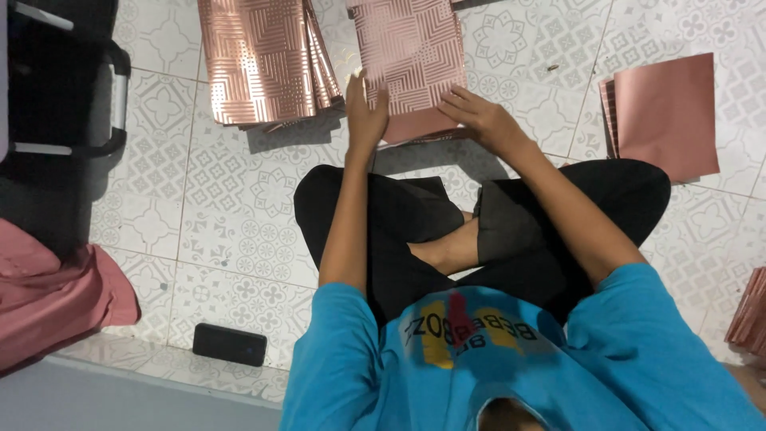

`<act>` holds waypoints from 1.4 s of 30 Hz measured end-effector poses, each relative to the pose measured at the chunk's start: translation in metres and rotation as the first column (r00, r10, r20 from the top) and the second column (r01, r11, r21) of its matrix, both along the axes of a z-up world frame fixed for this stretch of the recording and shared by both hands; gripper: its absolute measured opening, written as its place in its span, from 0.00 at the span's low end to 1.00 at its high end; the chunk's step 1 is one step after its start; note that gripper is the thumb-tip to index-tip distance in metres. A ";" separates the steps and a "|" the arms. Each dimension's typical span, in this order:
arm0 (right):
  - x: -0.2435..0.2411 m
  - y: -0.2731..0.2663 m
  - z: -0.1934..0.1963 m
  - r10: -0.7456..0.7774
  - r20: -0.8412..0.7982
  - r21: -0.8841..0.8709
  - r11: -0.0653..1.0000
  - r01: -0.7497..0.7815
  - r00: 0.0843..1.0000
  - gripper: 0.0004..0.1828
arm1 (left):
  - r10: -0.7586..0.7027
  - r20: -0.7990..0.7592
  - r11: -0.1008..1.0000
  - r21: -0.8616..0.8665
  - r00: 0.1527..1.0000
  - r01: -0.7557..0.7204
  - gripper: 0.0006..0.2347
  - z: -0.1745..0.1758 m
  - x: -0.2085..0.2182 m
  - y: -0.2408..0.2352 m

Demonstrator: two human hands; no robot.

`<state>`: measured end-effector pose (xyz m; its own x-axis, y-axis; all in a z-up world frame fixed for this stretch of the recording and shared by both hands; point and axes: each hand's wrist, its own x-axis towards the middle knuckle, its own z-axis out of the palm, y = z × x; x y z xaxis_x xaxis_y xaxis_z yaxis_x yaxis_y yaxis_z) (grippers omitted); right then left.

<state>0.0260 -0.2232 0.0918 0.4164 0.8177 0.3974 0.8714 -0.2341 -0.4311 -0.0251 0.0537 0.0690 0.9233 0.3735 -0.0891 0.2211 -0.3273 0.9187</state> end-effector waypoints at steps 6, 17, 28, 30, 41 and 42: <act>0.000 0.000 0.067 0.106 0.149 0.177 0.975 -0.132 0.983 0.26 | -0.026 -0.384 0.680 -0.683 0.923 -0.265 0.38 0.126 -0.018 0.003; -0.076 -0.039 0.088 -0.048 -0.890 0.225 0.819 0.527 0.454 0.51 | -0.056 0.287 0.592 -0.762 0.956 0.263 0.39 0.077 -0.071 -0.030; -0.105 -0.017 0.152 -0.135 -0.882 0.186 0.780 0.597 0.451 0.12 | 0.058 0.293 0.782 -0.608 0.954 0.139 0.19 0.129 -0.082 -0.046; -0.104 -0.018 0.150 -0.124 -0.884 0.187 0.791 0.583 0.452 0.13 | 0.053 0.304 0.802 -0.580 0.951 0.141 0.15 0.156 -0.080 -0.050; -0.040 -0.013 0.155 -0.087 -0.834 0.274 0.792 0.545 0.545 0.18 | -0.118 0.239 0.897 -0.390 0.964 0.206 0.18 0.155 -0.078 -0.055; -0.036 -0.013 0.158 -0.121 -0.824 0.275 0.768 0.578 0.553 0.16 | -0.180 0.193 0.911 -0.338 0.965 0.237 0.16 0.159 -0.078 -0.054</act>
<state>-0.0099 -0.2357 0.2497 0.9413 0.3282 0.0783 0.0879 -0.0145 -0.9960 -0.1026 -0.0006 0.2281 0.9895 0.1414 -0.0304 0.0302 0.0034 0.9995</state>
